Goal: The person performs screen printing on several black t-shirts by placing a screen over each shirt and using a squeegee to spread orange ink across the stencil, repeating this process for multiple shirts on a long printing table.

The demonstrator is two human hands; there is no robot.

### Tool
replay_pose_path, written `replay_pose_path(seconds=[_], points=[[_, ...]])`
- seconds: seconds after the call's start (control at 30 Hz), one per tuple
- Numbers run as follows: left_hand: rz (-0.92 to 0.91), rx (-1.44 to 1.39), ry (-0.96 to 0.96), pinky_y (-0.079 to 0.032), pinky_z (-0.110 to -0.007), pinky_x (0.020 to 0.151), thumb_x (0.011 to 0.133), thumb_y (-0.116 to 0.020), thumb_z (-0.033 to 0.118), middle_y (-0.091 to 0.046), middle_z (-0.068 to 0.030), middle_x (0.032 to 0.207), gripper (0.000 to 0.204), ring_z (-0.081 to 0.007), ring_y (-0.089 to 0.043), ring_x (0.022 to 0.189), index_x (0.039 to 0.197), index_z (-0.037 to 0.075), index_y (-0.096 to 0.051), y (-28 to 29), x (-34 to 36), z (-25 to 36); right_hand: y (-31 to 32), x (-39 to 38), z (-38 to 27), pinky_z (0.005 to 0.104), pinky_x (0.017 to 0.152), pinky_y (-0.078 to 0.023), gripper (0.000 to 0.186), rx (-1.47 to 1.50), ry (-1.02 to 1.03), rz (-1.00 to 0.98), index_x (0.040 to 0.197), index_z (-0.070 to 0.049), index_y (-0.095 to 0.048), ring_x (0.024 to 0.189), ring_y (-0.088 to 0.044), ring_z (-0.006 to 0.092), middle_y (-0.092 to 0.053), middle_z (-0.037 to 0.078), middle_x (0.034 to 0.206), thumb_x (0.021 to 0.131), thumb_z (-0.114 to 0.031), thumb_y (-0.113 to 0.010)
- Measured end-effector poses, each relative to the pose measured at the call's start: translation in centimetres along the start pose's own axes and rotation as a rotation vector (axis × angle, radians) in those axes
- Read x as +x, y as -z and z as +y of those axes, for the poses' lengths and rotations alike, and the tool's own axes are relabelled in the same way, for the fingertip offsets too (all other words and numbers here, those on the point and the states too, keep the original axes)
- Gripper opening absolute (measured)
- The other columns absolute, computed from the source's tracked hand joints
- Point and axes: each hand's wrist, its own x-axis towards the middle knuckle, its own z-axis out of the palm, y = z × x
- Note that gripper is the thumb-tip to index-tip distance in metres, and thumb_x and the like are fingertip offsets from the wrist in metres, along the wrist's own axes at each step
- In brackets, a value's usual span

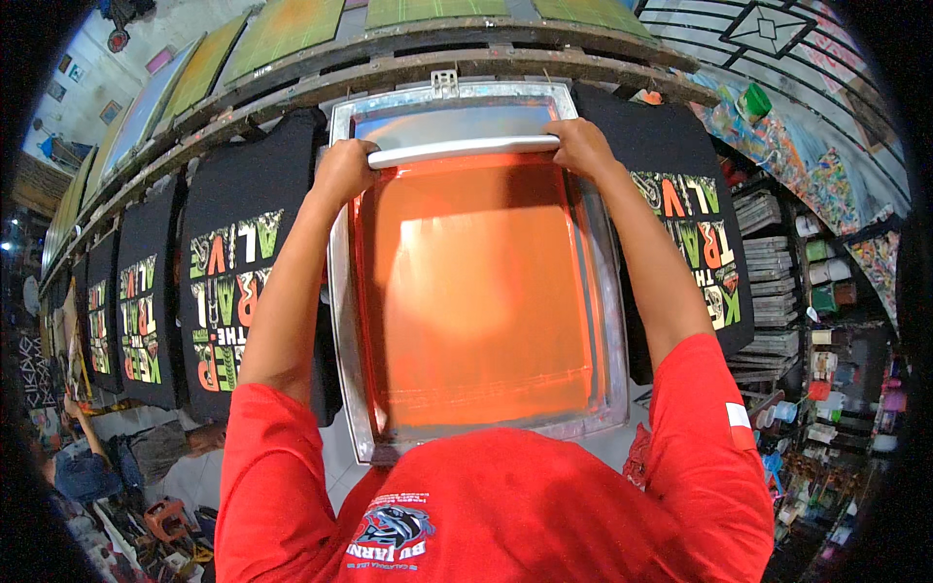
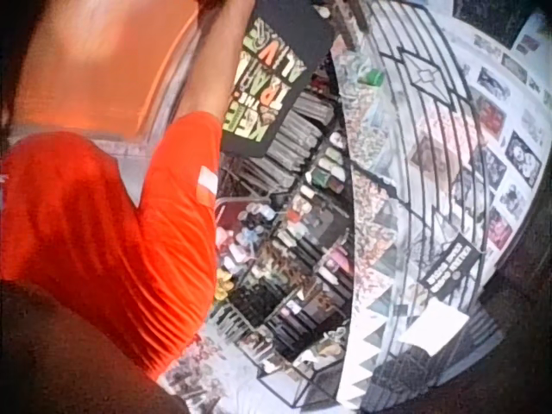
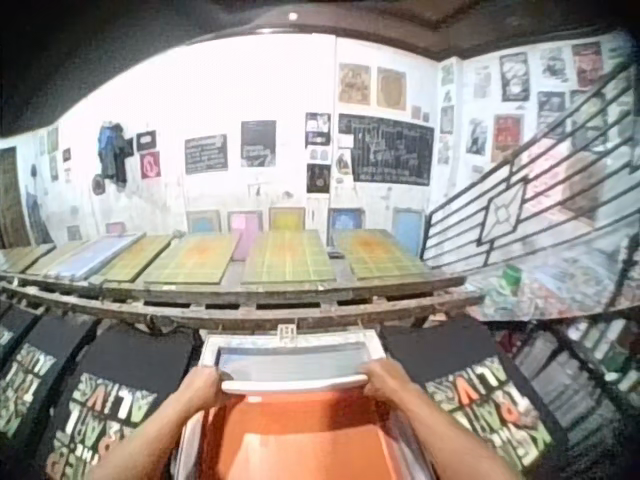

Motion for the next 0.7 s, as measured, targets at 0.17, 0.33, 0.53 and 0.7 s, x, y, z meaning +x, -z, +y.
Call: replay_pose_path(seconds=[0.17,0.33,0.53,0.7], points=[[-0.010,0.018,0.044,-0.055,-0.044,0.070,0.071,-0.080,0.034,-0.067,-0.0179,0.081,0.033,-0.0356,-0.067,0.077,0.091,0.008,-0.075,0.8,-11.2,6.0,2.1,-10.9,-4.5,0.0482,0.074,-0.053,0.028,0.054,0.016,-0.041,0.093,-0.011,-0.067,0.087,-0.066,0.0384,-0.068,0.017,0.086,0.066,-0.003,-0.067],[-0.110,-0.043,0.113,-0.053,-0.046,0.079,0.060,-0.080,0.009,-0.065,-0.0184,0.094,0.048,-0.0377,-0.065,0.090,0.107,0.009,-0.069,1.3,-29.1,13.0,2.4,-29.2,-10.8,0.0441,0.084,-0.054,0.044,0.132,0.041,-0.046,0.107,-0.009,-0.067,0.100,-0.066,0.0336,-0.069,0.013,0.106,0.064,0.003,-0.067],[-0.175,-0.153,0.129,-0.053,-0.044,0.079,0.059,-0.078,0.007,-0.067,-0.0146,0.094,0.043,-0.0357,-0.065,0.090,0.102,0.008,-0.071,2.4,-38.9,16.5,6.9,-38.3,-16.3,0.0446,0.077,-0.054,0.048,0.208,-0.045,-0.252,0.102,-0.011,-0.068,0.093,-0.066,0.0335,-0.069,0.012,0.099,0.055,-0.004,-0.076],[-0.219,-0.213,0.058,-0.054,-0.045,0.072,0.066,-0.076,0.010,-0.068,-0.0189,0.082,0.022,-0.0379,-0.067,0.078,0.087,0.004,-0.072,3.7,-32.0,13.7,6.8,-32.1,-13.1,0.0465,0.068,-0.052,0.032,0.215,-0.011,-0.251,0.089,-0.008,-0.069,0.078,-0.065,0.0378,-0.066,0.017,0.079,0.058,-0.010,-0.072]])
